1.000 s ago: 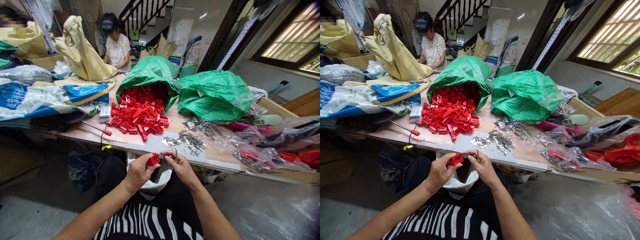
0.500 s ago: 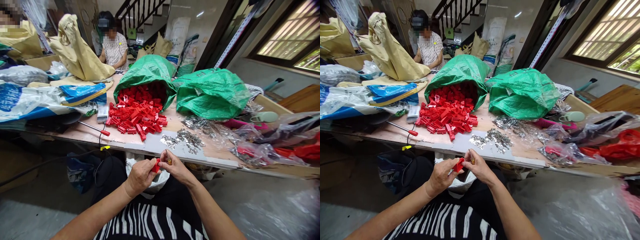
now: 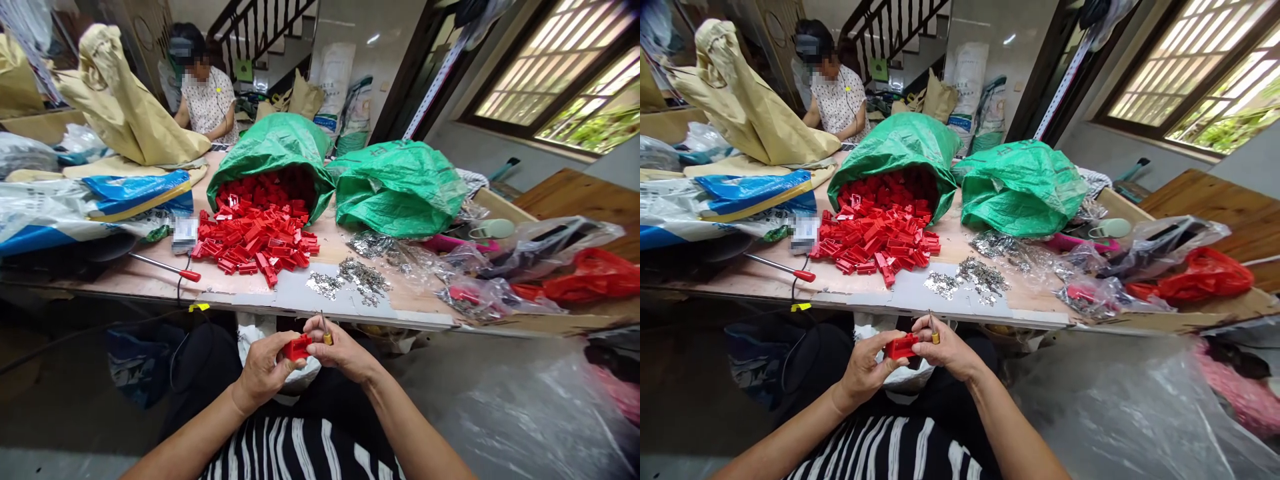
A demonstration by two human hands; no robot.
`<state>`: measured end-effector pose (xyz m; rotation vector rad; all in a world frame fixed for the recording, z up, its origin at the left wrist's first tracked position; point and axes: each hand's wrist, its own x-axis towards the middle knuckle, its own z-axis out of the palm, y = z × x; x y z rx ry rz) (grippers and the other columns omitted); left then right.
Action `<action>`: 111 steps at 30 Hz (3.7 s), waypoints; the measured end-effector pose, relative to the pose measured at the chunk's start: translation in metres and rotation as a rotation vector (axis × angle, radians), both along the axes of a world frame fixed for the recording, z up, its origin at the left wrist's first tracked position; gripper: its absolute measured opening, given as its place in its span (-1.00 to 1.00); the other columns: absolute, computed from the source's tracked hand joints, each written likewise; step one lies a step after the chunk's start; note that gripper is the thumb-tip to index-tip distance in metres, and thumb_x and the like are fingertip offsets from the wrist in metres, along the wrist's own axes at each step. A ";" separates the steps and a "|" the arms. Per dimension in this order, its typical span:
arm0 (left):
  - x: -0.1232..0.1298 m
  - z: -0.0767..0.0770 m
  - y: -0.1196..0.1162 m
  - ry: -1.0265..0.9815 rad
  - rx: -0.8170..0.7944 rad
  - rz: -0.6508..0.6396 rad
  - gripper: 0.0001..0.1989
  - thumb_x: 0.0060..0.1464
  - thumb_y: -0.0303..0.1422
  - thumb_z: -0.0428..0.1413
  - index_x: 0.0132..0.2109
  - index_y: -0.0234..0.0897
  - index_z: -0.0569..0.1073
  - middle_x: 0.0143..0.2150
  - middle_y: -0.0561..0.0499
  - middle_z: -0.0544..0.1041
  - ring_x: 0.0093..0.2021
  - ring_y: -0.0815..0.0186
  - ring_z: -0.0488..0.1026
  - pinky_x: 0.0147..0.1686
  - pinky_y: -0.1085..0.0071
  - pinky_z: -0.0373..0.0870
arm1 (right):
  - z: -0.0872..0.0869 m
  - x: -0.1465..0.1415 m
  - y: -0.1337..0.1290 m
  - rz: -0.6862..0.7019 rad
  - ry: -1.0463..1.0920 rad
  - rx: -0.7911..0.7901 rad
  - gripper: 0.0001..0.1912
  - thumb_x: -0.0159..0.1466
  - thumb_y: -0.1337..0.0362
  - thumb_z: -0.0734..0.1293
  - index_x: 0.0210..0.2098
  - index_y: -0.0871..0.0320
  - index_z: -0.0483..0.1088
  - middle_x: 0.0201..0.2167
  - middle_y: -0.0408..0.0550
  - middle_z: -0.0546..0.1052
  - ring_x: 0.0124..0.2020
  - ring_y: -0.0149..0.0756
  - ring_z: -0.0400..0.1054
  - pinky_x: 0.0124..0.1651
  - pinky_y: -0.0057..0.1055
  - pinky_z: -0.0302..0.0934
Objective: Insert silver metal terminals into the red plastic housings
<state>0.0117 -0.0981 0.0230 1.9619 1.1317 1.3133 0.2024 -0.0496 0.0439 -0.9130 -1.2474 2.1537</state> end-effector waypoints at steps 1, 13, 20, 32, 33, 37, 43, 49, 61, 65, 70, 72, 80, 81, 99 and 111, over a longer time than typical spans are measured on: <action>-0.001 -0.002 0.000 -0.021 -0.005 -0.023 -0.71 0.03 -0.34 0.19 -0.07 -0.23 0.44 -0.24 -0.04 0.60 -0.33 0.32 0.53 -0.31 0.46 0.44 | -0.002 0.000 -0.001 -0.006 0.017 -0.021 -0.51 -0.01 0.15 0.51 -0.22 0.11 0.21 -0.51 -0.31 0.30 -0.65 -0.63 -0.07 -0.61 -0.56 -0.26; 0.002 -0.020 0.008 -0.603 -0.525 -0.061 -0.73 0.04 -0.31 0.17 -0.08 -0.23 0.41 -0.34 0.05 0.53 -0.45 0.41 0.43 -0.49 0.51 0.36 | -0.001 0.008 0.029 -0.098 -0.369 0.429 -0.68 0.16 0.10 0.34 -0.15 0.12 0.31 -0.27 -0.08 0.48 -0.41 -0.42 0.27 -0.43 -0.50 0.08; 0.003 -0.017 0.013 -0.728 -0.596 0.014 -0.70 -0.01 -0.29 0.21 -0.11 -0.26 0.40 -0.35 0.06 0.53 -0.43 0.40 0.43 -0.48 0.50 0.34 | 0.000 0.005 0.082 -0.160 -1.155 1.044 -0.84 0.24 0.35 0.22 -0.24 0.10 0.42 -0.22 -0.07 0.51 -0.19 -0.30 0.36 -0.17 -0.43 0.13; -0.009 -0.015 0.016 -0.660 -0.542 0.096 -0.70 -0.02 -0.29 0.21 -0.12 -0.28 0.42 -0.24 0.00 0.54 -0.31 0.35 0.44 -0.30 0.44 0.37 | 0.004 -0.029 0.113 0.029 -1.413 1.059 -0.84 0.26 0.28 0.22 -0.21 0.08 0.41 -0.18 -0.04 0.48 -0.20 -0.27 0.37 -0.28 -0.44 0.08; -0.009 -0.015 0.016 -0.660 -0.535 0.101 -0.69 -0.02 -0.29 0.21 -0.11 -0.28 0.42 -0.24 -0.01 0.54 -0.31 0.35 0.44 -0.29 0.43 0.38 | 0.004 -0.029 0.113 0.034 -1.412 1.054 -0.84 0.26 0.28 0.23 -0.21 0.08 0.41 -0.18 -0.04 0.49 -0.19 -0.26 0.36 -0.28 -0.43 0.08; -0.009 -0.014 0.016 -0.609 -0.478 0.130 -0.70 -0.01 -0.28 0.21 -0.12 -0.29 0.44 -0.21 -0.03 0.51 -0.24 0.31 0.45 -0.20 0.39 0.39 | 0.005 -0.029 0.113 0.037 -1.411 1.041 -0.83 0.27 0.29 0.22 -0.18 0.07 0.39 -0.17 -0.04 0.50 -0.19 -0.25 0.35 -0.28 -0.42 0.07; -0.012 -0.012 0.016 -0.375 -0.309 0.184 -0.73 0.01 -0.26 0.19 -0.12 -0.25 0.47 -0.16 -0.06 0.47 -0.16 0.26 0.43 -0.14 0.34 0.39 | 0.007 -0.028 0.115 0.042 -1.400 1.019 -0.87 0.24 0.26 0.26 -0.23 0.08 0.41 -0.20 -0.05 0.50 -0.20 -0.25 0.35 -0.30 -0.43 0.05; -0.013 -0.013 0.016 -0.309 -0.256 0.210 -0.75 0.00 -0.26 0.20 -0.15 -0.25 0.48 -0.18 -0.06 0.47 -0.18 0.26 0.44 -0.21 0.37 0.41 | 0.006 -0.026 0.117 0.036 -1.360 1.046 -0.90 0.23 0.27 0.26 -0.27 0.10 0.40 -0.23 -0.07 0.49 -0.22 -0.28 0.33 -0.30 -0.44 0.02; -0.010 -0.013 0.016 -0.293 -0.281 0.186 -0.76 0.03 -0.25 0.18 -0.16 -0.25 0.47 -0.19 -0.06 0.46 -0.19 0.27 0.44 -0.21 0.38 0.41 | 0.004 -0.013 0.118 -0.035 -1.323 1.093 -0.87 0.28 0.35 0.20 -0.21 0.13 0.34 -0.20 -0.06 0.50 -0.20 -0.31 0.34 -0.24 -0.47 0.05; -0.008 -0.016 0.016 -0.297 -0.283 0.181 -0.76 0.02 -0.25 0.18 -0.17 -0.25 0.47 -0.19 -0.07 0.46 -0.20 0.25 0.44 -0.24 0.37 0.42 | 0.006 -0.019 0.121 -0.007 -1.329 1.111 -0.88 0.27 0.33 0.22 -0.24 0.09 0.39 -0.21 -0.07 0.49 -0.18 -0.31 0.34 -0.22 -0.47 0.05; -0.008 -0.015 0.015 -0.282 -0.287 0.196 -0.76 0.02 -0.24 0.18 -0.18 -0.25 0.48 -0.20 -0.07 0.47 -0.20 0.24 0.45 -0.23 0.36 0.42 | 0.004 -0.030 0.129 0.013 -1.366 1.077 -0.89 0.22 0.27 0.27 -0.26 0.10 0.41 -0.23 -0.03 0.48 -0.21 -0.25 0.36 -0.30 -0.44 0.04; -0.009 -0.014 0.015 -0.283 -0.299 0.204 -0.76 0.02 -0.23 0.18 -0.16 -0.25 0.48 -0.19 -0.06 0.48 -0.21 0.25 0.45 -0.23 0.36 0.42 | 0.004 -0.032 0.132 0.018 -1.366 1.062 -0.90 0.20 0.29 0.28 -0.29 0.12 0.41 -0.27 -0.03 0.49 -0.25 -0.25 0.36 -0.33 -0.44 0.03; -0.009 -0.012 0.020 -0.314 -0.282 0.247 -0.77 0.01 -0.22 0.18 -0.22 -0.26 0.49 -0.17 -0.09 0.49 -0.15 0.22 0.46 -0.17 0.32 0.44 | 0.009 -0.028 0.126 -0.095 -1.264 1.097 -0.83 0.23 0.37 0.19 -0.18 0.11 0.32 -0.29 -0.07 0.51 -0.25 -0.28 0.35 -0.31 -0.45 0.03; -0.008 -0.012 0.021 -0.320 -0.282 0.248 -0.77 0.01 -0.23 0.18 -0.21 -0.26 0.49 -0.15 -0.09 0.50 -0.14 0.22 0.46 -0.14 0.31 0.44 | 0.010 -0.026 0.124 -0.121 -1.240 1.097 -0.83 0.24 0.37 0.18 -0.19 0.11 0.32 -0.29 -0.07 0.51 -0.25 -0.28 0.35 -0.30 -0.45 0.04; -0.002 0.002 0.043 -0.188 -0.173 0.354 -0.73 -0.01 -0.25 0.21 -0.16 -0.24 0.42 -0.21 -0.06 0.55 -0.19 0.23 0.49 -0.11 0.26 0.42 | 0.000 -0.041 0.055 -0.278 -0.367 0.652 -0.80 0.18 0.11 0.31 -0.36 0.12 0.33 -0.48 -0.17 0.37 -0.51 -0.40 0.21 -0.46 -0.46 0.11; -0.003 0.004 0.040 -0.044 0.077 0.333 -0.76 0.02 -0.34 0.20 -0.13 -0.25 0.41 -0.18 -0.08 0.55 -0.16 0.25 0.50 -0.15 0.32 0.45 | 0.000 -0.037 0.043 -0.257 -0.430 0.779 -0.84 0.24 0.17 0.27 -0.30 0.14 0.36 -0.39 -0.14 0.47 -0.35 -0.35 0.33 -0.27 -0.45 0.19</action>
